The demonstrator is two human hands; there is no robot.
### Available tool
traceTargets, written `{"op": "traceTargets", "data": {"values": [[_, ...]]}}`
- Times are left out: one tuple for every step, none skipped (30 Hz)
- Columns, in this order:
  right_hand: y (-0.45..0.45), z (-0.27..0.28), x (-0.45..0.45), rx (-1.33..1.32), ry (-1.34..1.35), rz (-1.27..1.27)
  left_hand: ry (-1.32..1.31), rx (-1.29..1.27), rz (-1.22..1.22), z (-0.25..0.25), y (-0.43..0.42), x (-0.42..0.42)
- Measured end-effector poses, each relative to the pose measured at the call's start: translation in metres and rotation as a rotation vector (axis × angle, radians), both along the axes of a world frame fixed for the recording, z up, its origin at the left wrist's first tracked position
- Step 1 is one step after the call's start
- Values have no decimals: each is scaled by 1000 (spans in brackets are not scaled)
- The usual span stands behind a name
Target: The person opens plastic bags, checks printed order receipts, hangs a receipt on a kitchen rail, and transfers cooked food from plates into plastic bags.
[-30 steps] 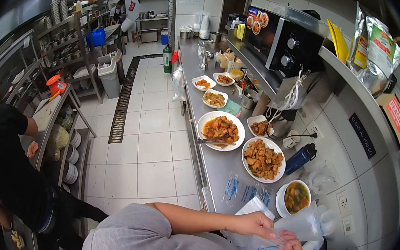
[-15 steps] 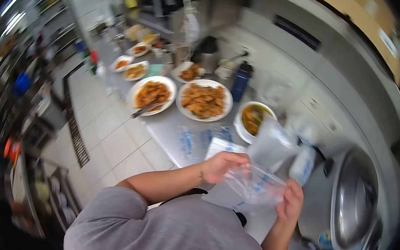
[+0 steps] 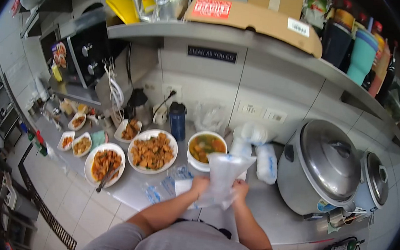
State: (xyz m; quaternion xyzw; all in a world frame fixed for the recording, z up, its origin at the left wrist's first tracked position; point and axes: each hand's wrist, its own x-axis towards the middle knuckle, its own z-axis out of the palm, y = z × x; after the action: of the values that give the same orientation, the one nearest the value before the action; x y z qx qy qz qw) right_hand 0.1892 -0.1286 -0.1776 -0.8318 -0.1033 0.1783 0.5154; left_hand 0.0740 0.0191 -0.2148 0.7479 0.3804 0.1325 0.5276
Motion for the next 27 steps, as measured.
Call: {"op": "traceTargets", "data": {"values": [[2, 28, -14, 69, 29, -72, -27, -123, 22, 20, -6, 0], [5, 39, -22, 135, 65, -142, -47, -250, 43, 43, -13, -6], [2, 35, -22, 146, 66, -149, -46, -240, 36, 47, -9, -12], [-7, 29, -20, 109, -218, -160, -87, 30, 42, 49, -4, -20], [-10, 37, -19, 72, -511, -174, -138, 304, 46, 61, 1, -25], [-21, 45, -20, 214, -431, -193, -191, 332, 29, 72, 3, -38], [-37, 79, -30, 365, -357, -209, -251, 366, 12, 98, -3, -56], [-48, 97, -38, 456, -314, -85, -322, 315, -47, 116, -12, -69], [-60, 114, -49, 537, -265, 41, -382, 257, -109, 134, -23, -80], [-64, 150, -73, 551, -397, 219, -382, 262, -125, 152, -36, -86], [-62, 182, -93, 554, -522, 397, -545, 56, -240, 169, -52, -90], [-61, 191, -100, 555, -518, 379, -699, -157, -352, 183, -62, -94], [-62, 197, -105, 480, -422, 551, -687, -161, -367, 196, -66, -98], [-64, 198, -108, 403, -324, 721, -742, -171, -483, 208, -67, -99], [-66, 181, -97, 409, -93, 691, -801, -181, -599, 220, -69, -99], [-74, 181, -91, 410, -97, 679, -800, -183, -611, 234, -69, -101], [-79, 182, -84, 401, -31, 644, -721, -34, -583, 249, -67, -106], [-82, 184, -80, 393, 36, 609, -639, 114, -551, 256, -65, -108], [-84, 197, -83, 448, -126, 641, -654, 109, -531, 252, -65, -107], [-80, 202, -92, 451, -126, 632, -651, 108, -540, 249, -68, -106], [-72, 208, -105, 532, -266, 631, -711, 146, -534, 246, -71, -105], [-66, 211, -114, 610, -407, 627, -771, 183, -527, 244, -74, -103], [-66, 210, -121, 587, -330, 674, -768, 180, -537, 245, -76, -102], [-69, 204, -119, 591, -331, 664, -732, 223, -525, 247, -78, -102], [-72, 198, -112, 487, -226, 653, -698, 269, -513, 250, -79, -101], [-76, 195, -105, 383, -122, 641, -701, 272, -522, 253, -78, -99], [-81, 196, -98, 386, -127, 633, -680, 333, -556, 257, -76, -99]]}}
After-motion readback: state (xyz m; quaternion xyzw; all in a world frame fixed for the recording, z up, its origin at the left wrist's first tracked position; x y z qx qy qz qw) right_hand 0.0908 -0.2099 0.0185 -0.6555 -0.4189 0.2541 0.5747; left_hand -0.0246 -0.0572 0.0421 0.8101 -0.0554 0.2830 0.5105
